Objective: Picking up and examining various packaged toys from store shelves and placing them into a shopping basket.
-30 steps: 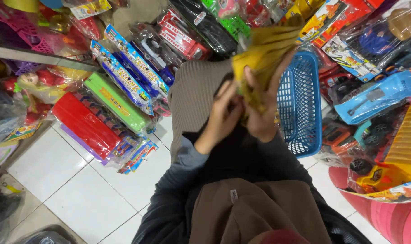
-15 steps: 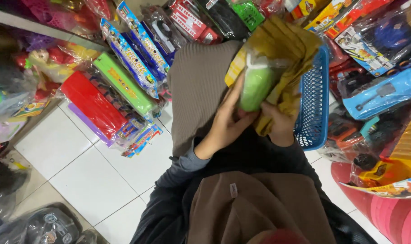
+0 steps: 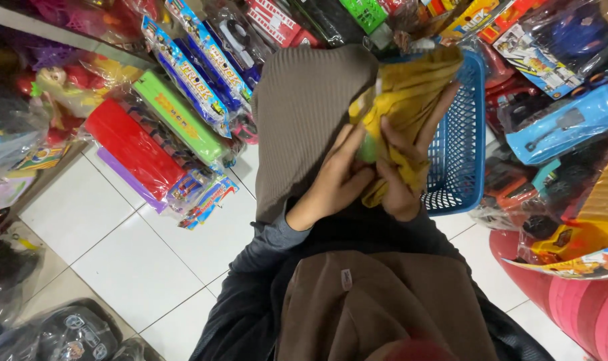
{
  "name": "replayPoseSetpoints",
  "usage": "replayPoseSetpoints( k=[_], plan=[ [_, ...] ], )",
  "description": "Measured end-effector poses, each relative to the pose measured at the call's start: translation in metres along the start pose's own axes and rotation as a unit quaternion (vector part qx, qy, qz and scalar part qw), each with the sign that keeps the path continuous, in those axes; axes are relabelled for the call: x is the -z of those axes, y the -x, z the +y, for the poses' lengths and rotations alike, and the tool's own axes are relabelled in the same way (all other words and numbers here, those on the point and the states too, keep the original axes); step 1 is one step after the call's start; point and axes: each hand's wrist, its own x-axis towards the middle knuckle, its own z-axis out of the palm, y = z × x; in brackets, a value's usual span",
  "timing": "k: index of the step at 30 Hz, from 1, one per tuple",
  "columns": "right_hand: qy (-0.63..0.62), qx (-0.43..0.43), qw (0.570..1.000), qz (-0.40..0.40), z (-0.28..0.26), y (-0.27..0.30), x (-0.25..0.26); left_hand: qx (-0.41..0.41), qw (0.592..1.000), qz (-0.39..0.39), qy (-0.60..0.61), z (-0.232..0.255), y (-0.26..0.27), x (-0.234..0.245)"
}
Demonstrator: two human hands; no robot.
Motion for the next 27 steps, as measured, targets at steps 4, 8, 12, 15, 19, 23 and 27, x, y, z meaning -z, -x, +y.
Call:
replayPoseSetpoints(
  k=[4, 8, 12, 15, 19, 23, 27],
  plan=[
    [0.043, 0.049, 0.998, -0.009, 0.001, 0.005, -0.004, -0.156, 0.984, 0.045, -0.076, -0.014, 0.003, 0.001],
    [-0.037, -0.049, 0.998, 0.022, -0.017, -0.021, -0.006, -0.121, 0.991, 0.007, -0.055, 0.020, 0.001, 0.011],
    [-0.147, -0.159, 0.973, 0.074, -0.017, -0.016, -0.012, -0.010, 0.999, -0.012, -0.043, 0.025, -0.006, 0.016],
    [-0.097, -0.077, 0.992, 0.025, -0.022, -0.015, -0.017, -0.114, 0.986, 0.034, -0.114, -0.005, -0.001, 0.010],
    [-0.081, -0.140, 0.985, 0.058, 0.012, -0.010, 0.006, -0.025, 0.999, -0.029, -0.033, 0.027, -0.003, 0.016],
    [-0.080, -0.142, 0.984, 0.070, 0.015, 0.005, -0.007, 0.059, 0.996, -0.047, 0.049, -0.008, -0.004, 0.009],
    [-0.016, -0.039, 0.999, 0.009, 0.004, 0.001, -0.015, -0.117, 0.992, 0.027, -0.048, -0.038, -0.005, 0.007]
  ],
)
